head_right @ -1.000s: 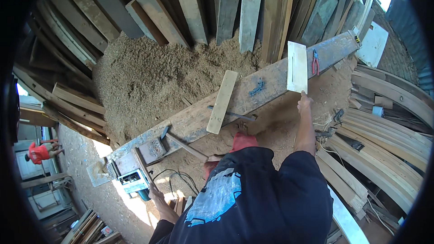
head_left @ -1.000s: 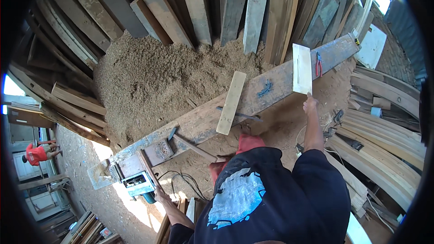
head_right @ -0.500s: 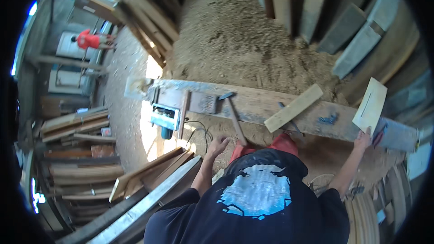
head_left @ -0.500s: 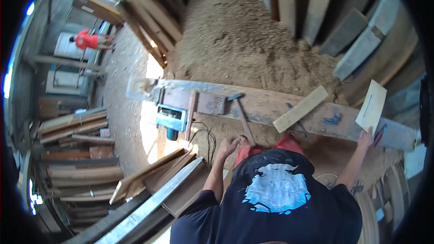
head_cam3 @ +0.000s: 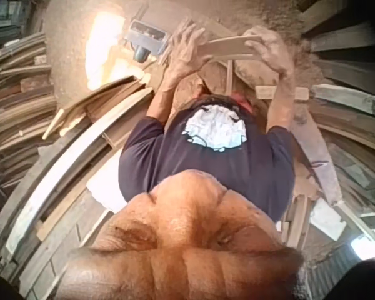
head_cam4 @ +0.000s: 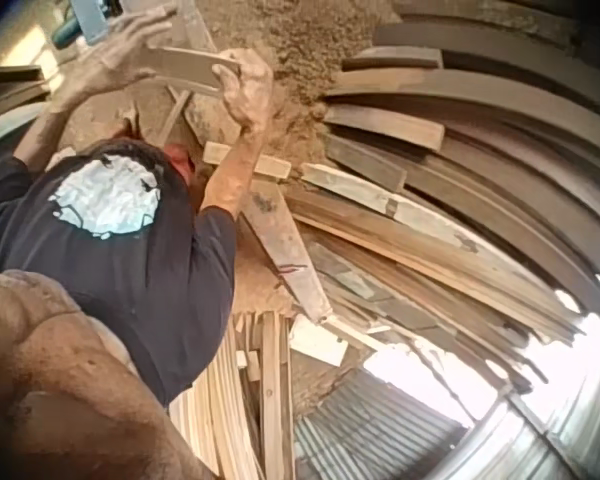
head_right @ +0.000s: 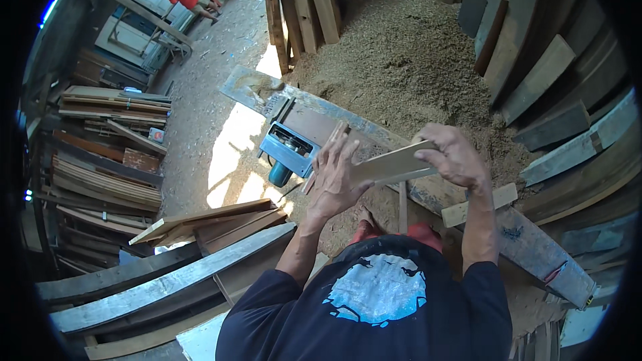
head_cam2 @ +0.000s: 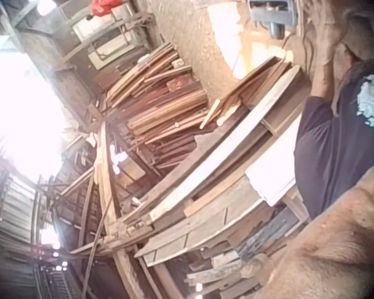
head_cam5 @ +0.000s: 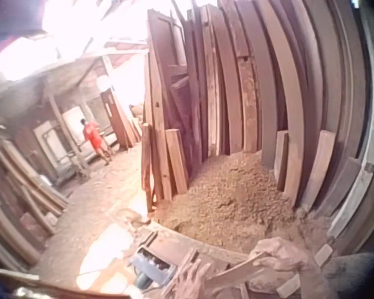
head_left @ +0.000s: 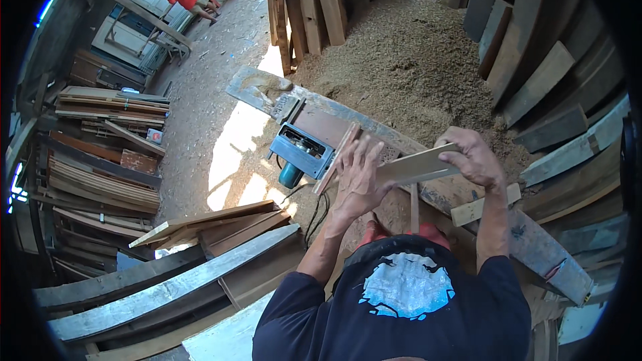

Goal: The person organizes boards and a power saw on a workbench, uses a hammer to fix wood pieces in place, and then ties a cord around the structure.

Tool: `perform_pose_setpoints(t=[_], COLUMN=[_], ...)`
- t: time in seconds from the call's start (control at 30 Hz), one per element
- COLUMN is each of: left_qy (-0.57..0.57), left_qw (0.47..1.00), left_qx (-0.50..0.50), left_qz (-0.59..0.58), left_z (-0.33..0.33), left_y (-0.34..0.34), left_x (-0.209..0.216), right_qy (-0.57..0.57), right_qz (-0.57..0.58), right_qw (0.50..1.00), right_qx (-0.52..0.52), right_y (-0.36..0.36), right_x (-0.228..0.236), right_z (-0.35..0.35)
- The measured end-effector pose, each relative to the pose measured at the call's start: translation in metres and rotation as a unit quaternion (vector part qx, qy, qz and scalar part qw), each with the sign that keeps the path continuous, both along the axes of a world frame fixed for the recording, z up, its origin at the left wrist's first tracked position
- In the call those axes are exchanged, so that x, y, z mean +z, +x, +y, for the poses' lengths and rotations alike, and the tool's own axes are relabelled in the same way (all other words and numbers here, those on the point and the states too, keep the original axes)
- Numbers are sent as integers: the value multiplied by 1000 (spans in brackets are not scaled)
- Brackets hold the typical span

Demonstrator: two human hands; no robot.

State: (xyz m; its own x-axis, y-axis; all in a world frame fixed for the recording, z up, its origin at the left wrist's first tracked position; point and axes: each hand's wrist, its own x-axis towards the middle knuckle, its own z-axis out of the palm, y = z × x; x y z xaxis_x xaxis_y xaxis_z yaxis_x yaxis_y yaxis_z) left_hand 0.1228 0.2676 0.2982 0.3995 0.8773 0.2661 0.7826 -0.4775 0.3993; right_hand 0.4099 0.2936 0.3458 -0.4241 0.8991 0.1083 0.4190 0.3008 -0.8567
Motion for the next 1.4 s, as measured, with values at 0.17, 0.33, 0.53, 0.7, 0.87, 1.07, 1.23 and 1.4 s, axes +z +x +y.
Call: perform_pose_setpoints(t=[0.17,0.33,0.53,0.7,0.87,1.07,1.23,1.4], left_qy=[-342,-262,-210,-172,-225,-235,-258,-237], left_qw=[928,629,489,499,558,626,638,687], left_qx=[29,188,205,228,348,333,353,332], left_qz=[-144,-707,-821,-818,-719,-665,-634,-601], left_z=[-17,-16,27,56,75,74,73,78], left_y=[-88,-162,-191,-192,-205,-214,-223,-231], left_x=[-49,-129,-177,-194,-219,-237,-237,-230], right_qy=[36,174,-113,-102,-117,-116,-156,-108], right_qz=[18,42,-31,-61,-71,-84,-77,-48], right_qw=[993,961,993,991,987,986,981,986], right_qx=[110,-212,-12,-60,-90,-81,-86,-116], right_y=[-125,-207,-272,-293,-297,-296,-306,-314], right_x=[3,-40,-173,-205,-212,-236,-232,-237], right_z=[38,62,49,65,92,105,110,116])
